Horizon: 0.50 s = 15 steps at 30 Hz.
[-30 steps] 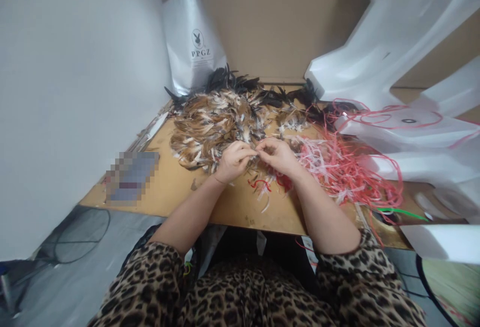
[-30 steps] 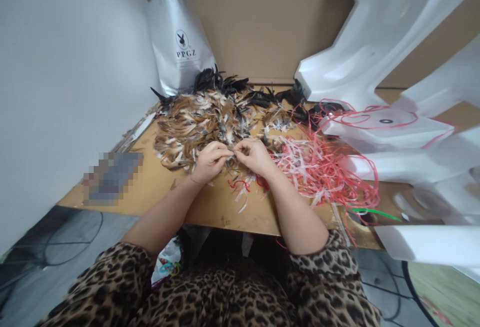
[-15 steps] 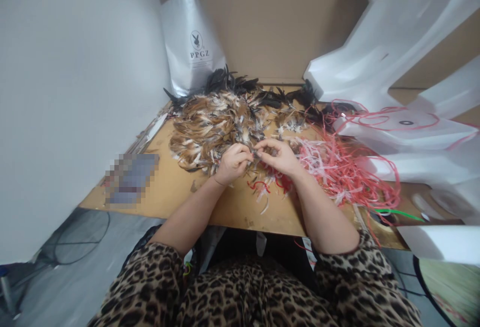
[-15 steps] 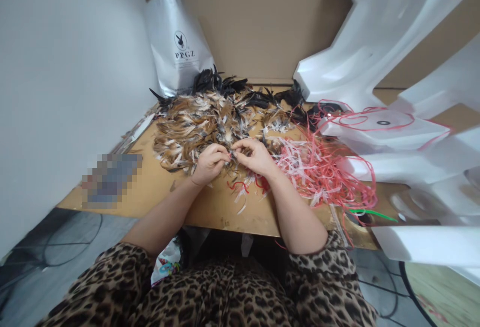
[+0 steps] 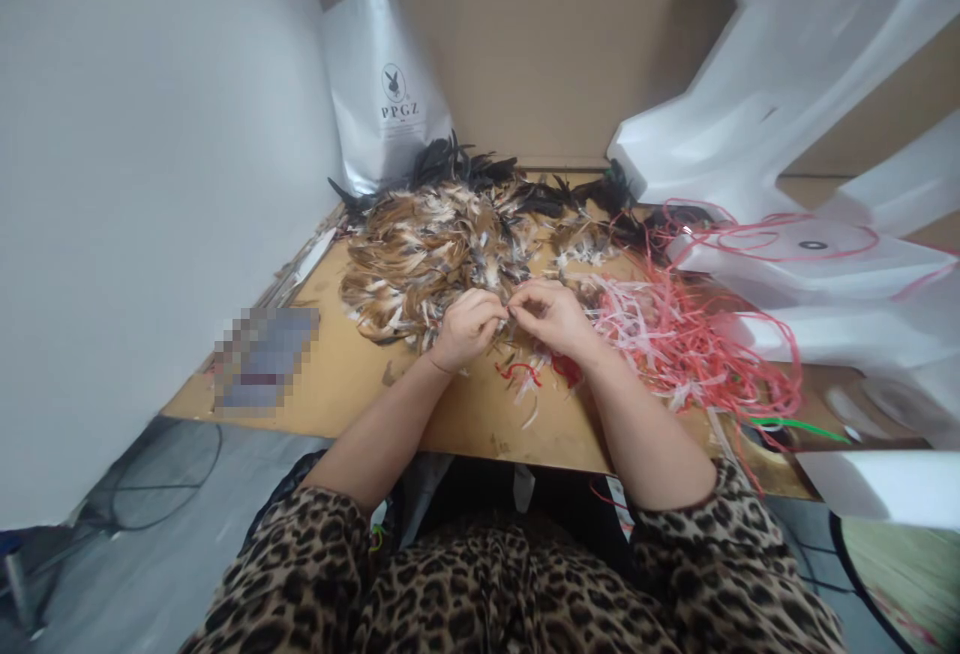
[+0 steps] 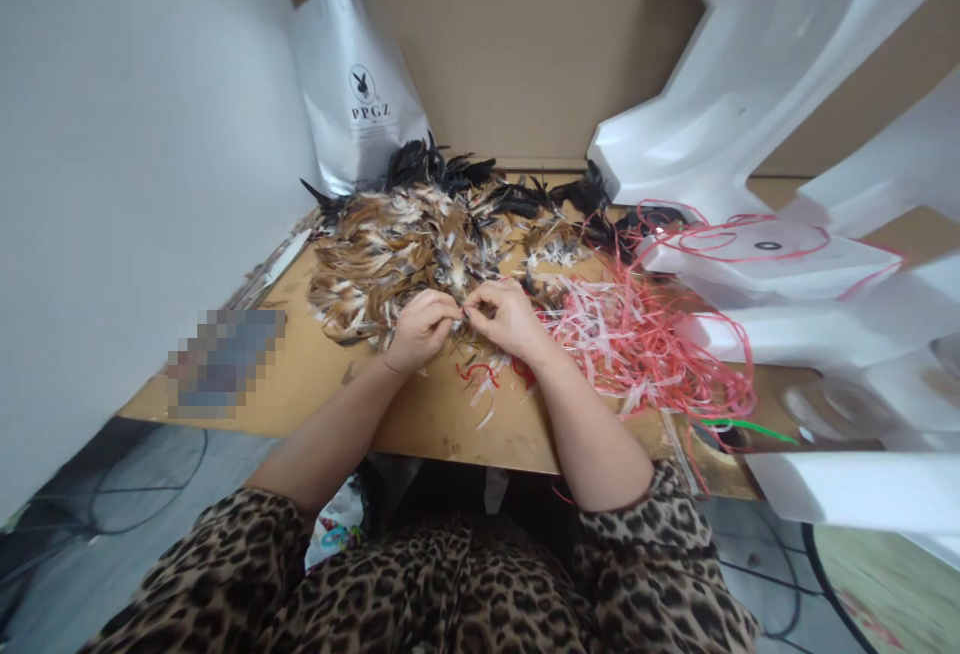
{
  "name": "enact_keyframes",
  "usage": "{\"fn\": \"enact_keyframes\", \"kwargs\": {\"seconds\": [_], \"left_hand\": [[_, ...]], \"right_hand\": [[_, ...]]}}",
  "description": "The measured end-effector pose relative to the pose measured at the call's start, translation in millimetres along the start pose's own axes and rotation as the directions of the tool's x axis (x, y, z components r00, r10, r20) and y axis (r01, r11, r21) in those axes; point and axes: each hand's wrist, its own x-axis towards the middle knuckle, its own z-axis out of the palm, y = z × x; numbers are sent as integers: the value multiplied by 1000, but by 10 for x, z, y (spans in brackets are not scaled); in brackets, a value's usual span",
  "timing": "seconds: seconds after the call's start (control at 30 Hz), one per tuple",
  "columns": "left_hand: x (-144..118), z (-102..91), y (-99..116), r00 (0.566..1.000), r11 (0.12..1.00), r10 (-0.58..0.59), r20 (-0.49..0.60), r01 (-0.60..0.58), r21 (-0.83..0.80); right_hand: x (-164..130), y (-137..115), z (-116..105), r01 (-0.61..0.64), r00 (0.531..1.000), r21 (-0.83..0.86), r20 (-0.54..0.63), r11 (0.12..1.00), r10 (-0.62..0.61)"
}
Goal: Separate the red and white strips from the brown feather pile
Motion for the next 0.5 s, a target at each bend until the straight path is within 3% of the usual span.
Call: {"fn": "enact_keyframes", "kwargs": {"seconds": [0.33,0.5], "left_hand": [[18,12,24,992,996,-88,-95,84,-36],[-14,10,5,976,976,-211,-49,208,-62]], "right_hand": [[-11,-17,37,-3,1000,-139,-27,990,-1],[-2,13,-23,-26,998,-186,-59,982,15]]}}
